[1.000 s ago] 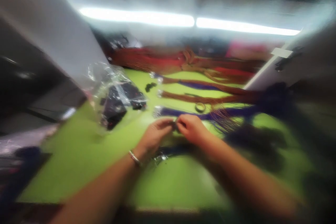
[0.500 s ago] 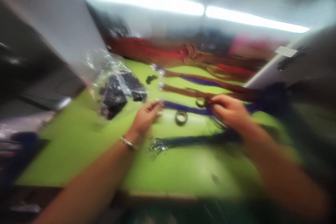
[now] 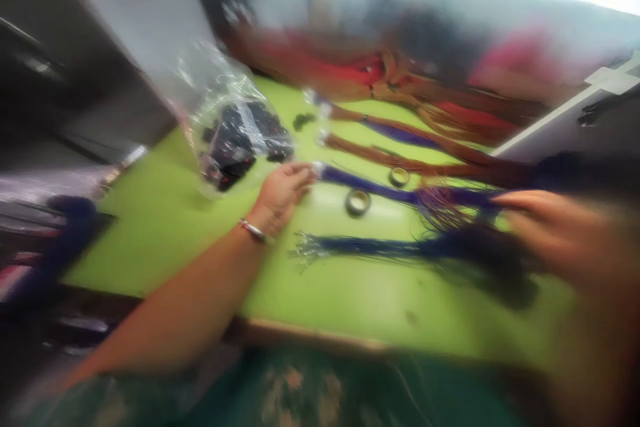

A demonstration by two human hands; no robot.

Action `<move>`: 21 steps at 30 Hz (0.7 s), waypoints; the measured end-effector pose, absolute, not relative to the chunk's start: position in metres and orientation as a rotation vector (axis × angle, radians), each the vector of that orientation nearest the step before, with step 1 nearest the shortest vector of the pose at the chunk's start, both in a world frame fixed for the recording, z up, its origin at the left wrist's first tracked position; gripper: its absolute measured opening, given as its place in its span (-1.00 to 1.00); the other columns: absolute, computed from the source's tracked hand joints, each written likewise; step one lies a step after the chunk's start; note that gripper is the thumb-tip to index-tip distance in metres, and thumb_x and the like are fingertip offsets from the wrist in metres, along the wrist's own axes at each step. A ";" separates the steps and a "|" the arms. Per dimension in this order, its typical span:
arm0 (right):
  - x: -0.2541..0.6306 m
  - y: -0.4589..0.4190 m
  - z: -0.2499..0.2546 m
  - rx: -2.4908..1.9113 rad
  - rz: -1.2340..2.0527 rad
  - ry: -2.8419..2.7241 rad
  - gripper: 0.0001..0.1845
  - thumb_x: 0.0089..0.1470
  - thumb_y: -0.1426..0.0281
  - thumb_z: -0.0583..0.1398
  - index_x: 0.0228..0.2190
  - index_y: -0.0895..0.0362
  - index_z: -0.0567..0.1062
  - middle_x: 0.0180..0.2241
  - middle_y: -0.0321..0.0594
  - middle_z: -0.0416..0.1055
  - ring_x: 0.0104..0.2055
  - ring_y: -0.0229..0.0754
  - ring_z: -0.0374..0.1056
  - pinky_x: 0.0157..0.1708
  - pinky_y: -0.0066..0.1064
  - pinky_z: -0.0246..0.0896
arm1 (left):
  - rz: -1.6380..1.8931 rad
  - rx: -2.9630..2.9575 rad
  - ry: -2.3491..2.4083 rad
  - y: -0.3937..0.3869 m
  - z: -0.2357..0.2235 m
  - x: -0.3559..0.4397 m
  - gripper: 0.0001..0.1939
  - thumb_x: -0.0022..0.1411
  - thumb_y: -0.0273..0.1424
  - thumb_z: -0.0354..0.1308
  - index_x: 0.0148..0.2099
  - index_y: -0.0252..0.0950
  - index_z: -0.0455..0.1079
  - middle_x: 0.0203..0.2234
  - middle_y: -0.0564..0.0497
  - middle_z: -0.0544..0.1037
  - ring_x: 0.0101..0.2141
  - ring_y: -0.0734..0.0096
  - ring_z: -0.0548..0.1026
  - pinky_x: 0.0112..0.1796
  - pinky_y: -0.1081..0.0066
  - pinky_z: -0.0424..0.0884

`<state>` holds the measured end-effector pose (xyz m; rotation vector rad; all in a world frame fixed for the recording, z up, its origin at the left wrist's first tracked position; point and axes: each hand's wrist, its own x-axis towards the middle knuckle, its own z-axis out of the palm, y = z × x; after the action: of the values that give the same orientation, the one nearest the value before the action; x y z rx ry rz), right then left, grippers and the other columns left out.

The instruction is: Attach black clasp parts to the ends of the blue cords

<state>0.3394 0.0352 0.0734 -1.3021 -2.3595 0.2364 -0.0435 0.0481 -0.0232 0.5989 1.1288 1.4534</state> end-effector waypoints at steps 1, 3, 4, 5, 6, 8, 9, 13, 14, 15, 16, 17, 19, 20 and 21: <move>0.307 0.033 0.069 -1.290 0.262 -2.408 -0.78 0.12 0.30 0.10 -0.20 -0.10 0.47 -0.19 -0.13 0.43 -0.17 -0.13 0.35 -0.25 -0.31 0.19 | 1.470 0.596 1.136 0.050 -0.023 -0.048 -0.84 0.03 -0.49 0.21 -0.27 -0.38 0.41 -0.45 -0.02 0.50 -0.42 0.52 0.46 -0.36 0.47 0.34; 0.242 0.028 0.053 -1.029 0.482 -2.656 -0.83 0.09 0.34 0.11 -0.29 0.02 0.50 -0.29 -0.17 0.44 -0.27 -0.18 0.35 -0.27 -0.35 0.20 | 1.541 0.600 1.153 0.053 -0.020 -0.062 -0.87 0.05 -0.52 0.18 -0.27 -0.38 0.40 -0.46 -0.01 0.50 -0.44 0.53 0.45 -0.35 0.46 0.34; 0.214 0.026 0.043 -0.965 0.537 -2.753 -0.84 0.08 0.37 0.12 -0.33 0.05 0.50 -0.34 -0.19 0.43 -0.31 -0.20 0.34 -0.32 -0.38 0.18 | 1.591 0.604 1.160 0.054 -0.018 -0.069 -0.88 0.06 -0.54 0.16 -0.28 -0.38 0.40 -0.46 0.00 0.49 -0.45 0.54 0.45 -0.35 0.46 0.35; 0.189 0.025 0.032 -0.938 0.533 -2.835 -0.87 0.05 0.38 0.14 -0.36 0.07 0.50 -0.37 -0.20 0.41 -0.35 -0.22 0.31 -0.38 -0.40 0.14 | 1.644 0.607 1.165 0.056 -0.016 -0.077 -0.89 0.07 -0.55 0.14 -0.29 -0.37 0.39 -0.47 0.01 0.49 -0.46 0.55 0.45 -0.35 0.46 0.35; 0.169 0.024 0.022 -0.949 0.528 -2.892 -0.89 0.03 0.39 0.15 -0.40 0.09 0.50 -0.39 -0.21 0.39 -0.38 -0.23 0.29 -0.43 -0.42 0.09 | 1.695 0.605 1.166 0.057 -0.013 -0.085 -0.90 0.08 -0.57 0.12 -0.29 -0.37 0.39 -0.47 0.02 0.49 -0.46 0.55 0.45 -0.34 0.46 0.35; 0.141 0.024 0.006 -1.031 0.523 -2.918 -0.87 0.04 0.38 0.15 -0.47 0.13 0.47 -0.45 -0.21 0.36 -0.44 -0.26 0.24 -0.48 -0.43 0.02 | 1.761 0.590 1.168 0.058 -0.008 -0.099 -0.90 0.10 -0.59 0.09 -0.30 -0.35 0.38 -0.48 0.03 0.48 -0.47 0.55 0.45 -0.33 0.45 0.36; 0.133 0.025 0.001 -1.069 0.529 -2.913 -0.85 0.04 0.37 0.14 -0.49 0.14 0.46 -0.46 -0.21 0.34 -0.46 -0.27 0.22 -0.49 -0.43 0.00 | 1.777 0.586 1.173 0.058 -0.005 -0.106 -0.89 0.10 -0.59 0.08 -0.30 -0.35 0.38 -0.48 0.03 0.47 -0.47 0.55 0.44 -0.33 0.45 0.37; 0.121 0.031 -0.008 -1.127 0.551 -2.883 -0.90 0.00 0.39 0.15 -0.50 0.14 0.42 -0.47 -0.22 0.33 -0.49 -0.28 0.18 -0.50 -0.44 -0.03 | 1.781 0.657 1.267 0.053 0.007 -0.124 -0.91 0.09 -0.55 0.11 -0.30 -0.36 0.38 -0.48 0.00 0.48 -0.51 0.54 0.42 -0.39 0.45 0.36; 0.119 0.032 -0.008 -1.126 0.567 -2.876 -0.93 -0.02 0.39 0.16 -0.49 0.13 0.42 -0.46 -0.23 0.33 -0.48 -0.28 0.18 -0.50 -0.45 -0.03 | 1.772 0.686 1.302 0.052 0.010 -0.127 -0.92 0.09 -0.54 0.12 -0.30 -0.37 0.38 -0.48 -0.01 0.48 -0.52 0.55 0.42 -0.41 0.45 0.36; 0.118 0.032 -0.007 -1.122 0.592 -2.867 -0.94 -0.03 0.40 0.17 -0.48 0.13 0.42 -0.46 -0.24 0.34 -0.48 -0.28 0.19 -0.50 -0.45 -0.03 | 1.755 0.714 1.334 0.050 0.012 -0.129 -0.92 0.08 -0.53 0.14 -0.31 -0.38 0.39 -0.49 -0.01 0.48 -0.53 0.55 0.42 -0.43 0.46 0.35; 0.115 0.033 -0.007 -1.112 0.620 -2.858 -0.95 -0.04 0.40 0.17 -0.47 0.12 0.42 -0.45 -0.24 0.34 -0.46 -0.28 0.20 -0.50 -0.46 -0.02 | 1.730 0.742 1.362 0.050 0.014 -0.130 -0.91 0.06 -0.51 0.15 -0.31 -0.39 0.39 -0.49 -0.02 0.48 -0.54 0.54 0.42 -0.44 0.46 0.35; 0.113 0.032 -0.006 -1.101 0.642 -2.851 -0.95 -0.05 0.39 0.18 -0.46 0.12 0.43 -0.44 -0.24 0.35 -0.45 -0.28 0.21 -0.49 -0.47 -0.01 | 1.699 0.768 1.389 0.049 0.014 -0.131 -0.90 0.05 -0.49 0.17 -0.32 -0.40 0.39 -0.50 -0.02 0.49 -0.54 0.54 0.42 -0.45 0.46 0.35; 0.106 0.031 -0.006 -1.094 0.645 -2.840 -0.93 -0.05 0.38 0.19 -0.47 0.12 0.44 -0.43 -0.23 0.35 -0.44 -0.27 0.22 -0.49 -0.47 -0.01 | 1.638 0.822 1.448 0.049 0.014 -0.131 -0.86 0.01 -0.44 0.22 -0.34 -0.41 0.40 -0.51 -0.03 0.50 -0.55 0.55 0.41 -0.47 0.48 0.33; 0.103 0.029 -0.006 -1.100 0.629 -2.835 -0.92 -0.04 0.37 0.19 -0.47 0.12 0.44 -0.44 -0.23 0.35 -0.45 -0.27 0.22 -0.50 -0.46 -0.02 | 1.612 0.858 1.483 0.050 0.012 -0.130 -0.84 -0.01 -0.41 0.24 -0.36 -0.41 0.41 -0.51 -0.04 0.50 -0.56 0.55 0.41 -0.48 0.50 0.32; 0.099 0.028 -0.006 -1.111 0.611 -2.830 -0.91 -0.03 0.36 0.18 -0.49 0.13 0.45 -0.44 -0.22 0.35 -0.46 -0.27 0.22 -0.51 -0.46 -0.02 | 1.592 0.904 1.522 0.050 0.011 -0.130 -0.82 -0.02 -0.38 0.25 -0.38 -0.41 0.42 -0.52 -0.04 0.51 -0.57 0.55 0.40 -0.50 0.51 0.31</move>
<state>0.0994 0.0285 -0.0064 -1.1114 -2.8299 0.6108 -0.1298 0.0502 0.0106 0.9042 1.5220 1.5916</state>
